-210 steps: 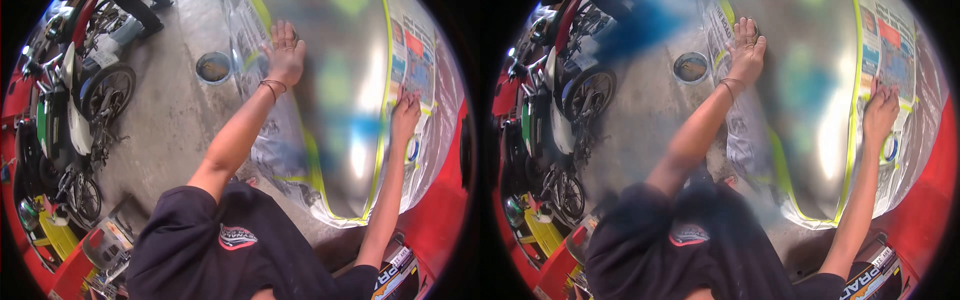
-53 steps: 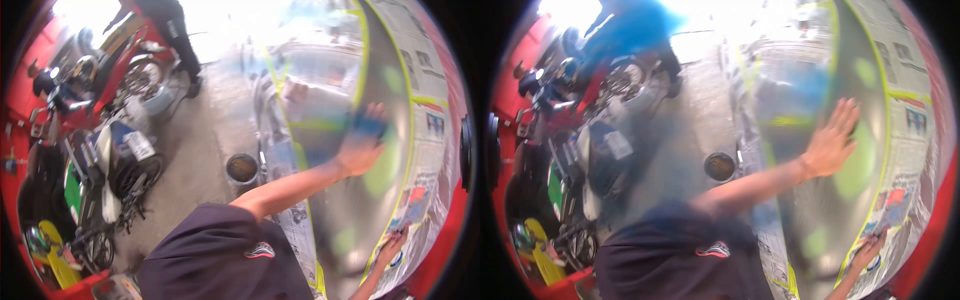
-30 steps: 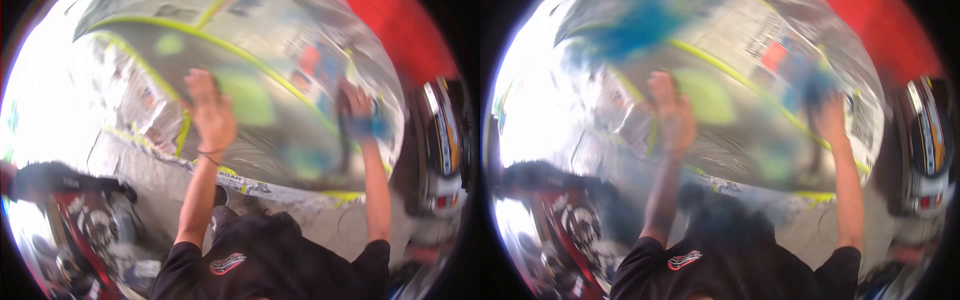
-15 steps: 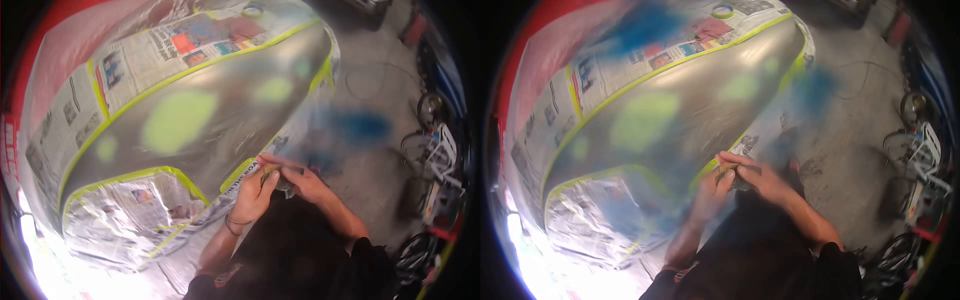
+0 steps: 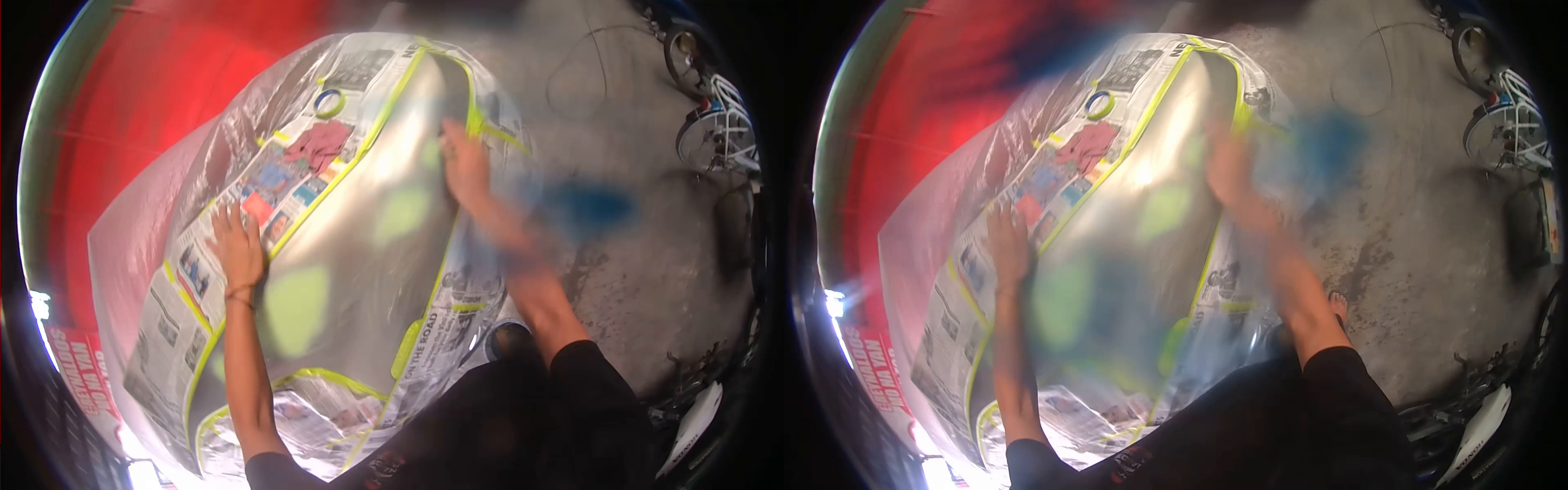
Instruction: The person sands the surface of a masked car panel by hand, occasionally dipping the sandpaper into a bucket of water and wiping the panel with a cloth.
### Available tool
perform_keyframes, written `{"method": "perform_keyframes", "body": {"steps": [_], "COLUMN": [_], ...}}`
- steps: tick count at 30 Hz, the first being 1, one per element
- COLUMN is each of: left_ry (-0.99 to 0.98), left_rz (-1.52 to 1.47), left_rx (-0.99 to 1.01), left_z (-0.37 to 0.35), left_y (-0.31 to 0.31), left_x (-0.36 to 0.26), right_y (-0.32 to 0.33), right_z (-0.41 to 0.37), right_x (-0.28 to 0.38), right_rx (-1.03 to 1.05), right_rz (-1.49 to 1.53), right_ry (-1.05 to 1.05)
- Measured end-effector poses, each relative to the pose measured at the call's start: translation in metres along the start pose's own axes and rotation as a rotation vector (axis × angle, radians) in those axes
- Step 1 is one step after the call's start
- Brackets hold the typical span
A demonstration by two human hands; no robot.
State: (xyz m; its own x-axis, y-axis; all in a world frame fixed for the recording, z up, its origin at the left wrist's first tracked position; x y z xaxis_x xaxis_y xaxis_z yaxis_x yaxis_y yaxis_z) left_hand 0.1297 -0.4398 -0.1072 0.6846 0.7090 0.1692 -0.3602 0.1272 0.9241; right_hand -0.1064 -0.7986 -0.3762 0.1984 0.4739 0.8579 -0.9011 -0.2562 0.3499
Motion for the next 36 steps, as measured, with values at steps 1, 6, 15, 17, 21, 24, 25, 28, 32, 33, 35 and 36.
{"method": "perform_keyframes", "body": {"steps": [1, 6, 15, 17, 21, 24, 25, 28, 32, 33, 35, 36], "left_ry": [0.038, 0.026, -0.099, -0.045, 0.008, -0.125, -0.099, -0.079, 0.000, 0.023, -0.035, 0.003], "left_rz": [0.046, -0.003, 0.203, 0.104, 0.047, 0.216, 0.176, 0.223, 0.044, 0.047, 0.057, 0.067], "left_rx": [0.038, 0.006, 0.053, 0.041, 0.045, 0.032, 0.021, 0.011, -0.020, -0.028, -0.048, -0.050], "left_z": [-0.004, -0.011, -0.011, -0.007, -0.008, -0.012, -0.012, -0.014, -0.006, -0.005, -0.009, -0.010], "left_y": [-0.011, 0.012, 0.001, 0.009, 0.006, 0.001, 0.003, 0.003, 0.021, 0.021, 0.020, 0.020], "left_x": [0.013, -0.023, -0.019, -0.036, -0.025, -0.021, -0.021, -0.018, -0.041, -0.037, -0.034, -0.030], "right_y": [-0.012, -0.030, -0.033, -0.029, -0.046, -0.054, -0.048, -0.048, -0.039, -0.041, -0.042, -0.043], "right_z": [-0.022, -0.011, 0.107, 0.087, 0.167, 0.187, 0.166, 0.139, 0.166, 0.171, 0.116, 0.076], "right_x": [0.015, 0.016, -0.015, -0.003, -0.004, 0.007, 0.012, 0.001, -0.010, -0.006, 0.030, 0.043], "right_rx": [0.002, 0.033, -0.008, 0.016, 0.070, 0.088, 0.091, 0.113, 0.084, 0.106, 0.164, 0.224], "right_rz": [-0.237, -0.376, -0.425, -0.391, -0.399, -0.481, -0.452, -0.429, -0.451, -0.488, -0.524, -0.566], "right_ry": [0.087, 0.150, 0.096, 0.156, 0.190, 0.182, 0.200, 0.289, 0.340, 0.324, 0.405, 0.452]}}
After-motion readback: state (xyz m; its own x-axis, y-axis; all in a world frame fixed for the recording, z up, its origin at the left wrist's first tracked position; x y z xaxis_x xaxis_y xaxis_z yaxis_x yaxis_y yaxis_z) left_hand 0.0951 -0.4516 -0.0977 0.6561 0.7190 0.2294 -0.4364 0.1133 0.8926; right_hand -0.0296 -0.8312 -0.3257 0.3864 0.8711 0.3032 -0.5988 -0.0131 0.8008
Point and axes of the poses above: each hand's wrist, its own z-axis towards the middle knuckle, its own y-axis out of the back of the hand, x = y × z, the point moved 8 cm from there along z, towards the middle knuckle, and after that the axes turned 12 degrees about -z, right-handed, at the moved point
